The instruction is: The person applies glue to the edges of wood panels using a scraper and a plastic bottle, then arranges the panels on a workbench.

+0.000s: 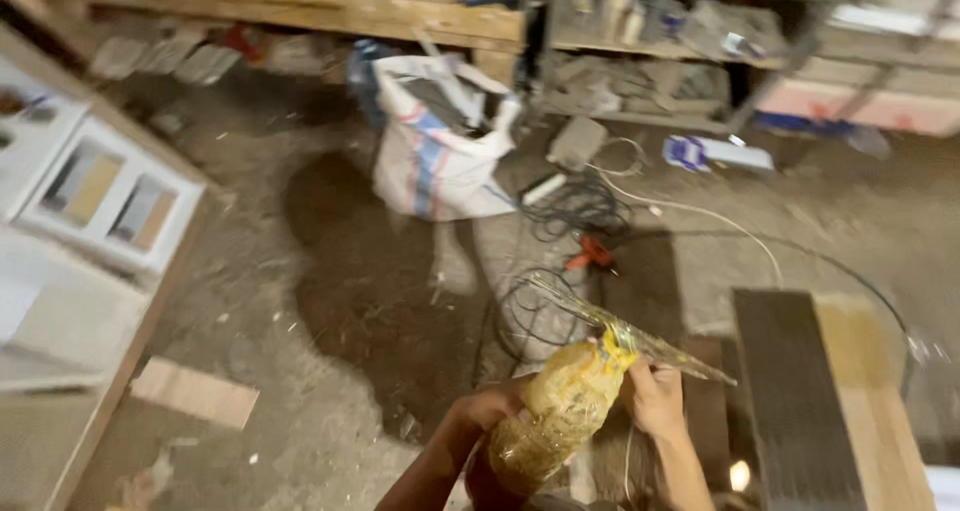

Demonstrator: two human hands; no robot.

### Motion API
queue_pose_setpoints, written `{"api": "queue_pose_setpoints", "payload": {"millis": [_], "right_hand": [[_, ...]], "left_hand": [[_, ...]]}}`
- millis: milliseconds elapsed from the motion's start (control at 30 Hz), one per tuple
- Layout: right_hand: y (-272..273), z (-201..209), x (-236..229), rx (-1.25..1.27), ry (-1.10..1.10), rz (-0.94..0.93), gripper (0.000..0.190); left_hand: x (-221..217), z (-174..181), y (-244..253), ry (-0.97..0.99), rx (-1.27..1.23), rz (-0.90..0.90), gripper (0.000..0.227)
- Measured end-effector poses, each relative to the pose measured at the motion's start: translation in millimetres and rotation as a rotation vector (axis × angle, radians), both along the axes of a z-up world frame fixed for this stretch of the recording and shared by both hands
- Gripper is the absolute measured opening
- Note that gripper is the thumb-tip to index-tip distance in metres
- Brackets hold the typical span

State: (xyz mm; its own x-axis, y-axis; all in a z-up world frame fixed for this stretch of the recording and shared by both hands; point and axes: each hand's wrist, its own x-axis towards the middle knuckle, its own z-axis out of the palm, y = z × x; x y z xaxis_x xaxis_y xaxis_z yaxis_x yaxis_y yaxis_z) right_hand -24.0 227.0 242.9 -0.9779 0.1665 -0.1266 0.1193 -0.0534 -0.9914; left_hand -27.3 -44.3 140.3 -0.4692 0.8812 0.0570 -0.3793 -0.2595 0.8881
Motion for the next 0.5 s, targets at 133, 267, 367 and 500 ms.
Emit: {"api": "queue_pose_setpoints", "payload": {"millis": [133,267,367,500], "right_hand": [[-110,36,-58,0.013,0.070,-0.078,0.023],[-177,105,-130,-0.159,0.126,-0.031,0.018],[-191,110,-184,0.323,0.257,-0.049,0.024],[-227,92,-252,0.675,-0.027,0.283,0.036]], "left_hand": [[23,104,-93,-0.355,0.117,0.205,0.104],[14,138,-177,-0.184,0.061,0.158,0.103],[6,139,-218,-0.231,0.119,0.392,0.086],[-40,154,-276,-0.169,-0.234,0.882,0.086]]}}
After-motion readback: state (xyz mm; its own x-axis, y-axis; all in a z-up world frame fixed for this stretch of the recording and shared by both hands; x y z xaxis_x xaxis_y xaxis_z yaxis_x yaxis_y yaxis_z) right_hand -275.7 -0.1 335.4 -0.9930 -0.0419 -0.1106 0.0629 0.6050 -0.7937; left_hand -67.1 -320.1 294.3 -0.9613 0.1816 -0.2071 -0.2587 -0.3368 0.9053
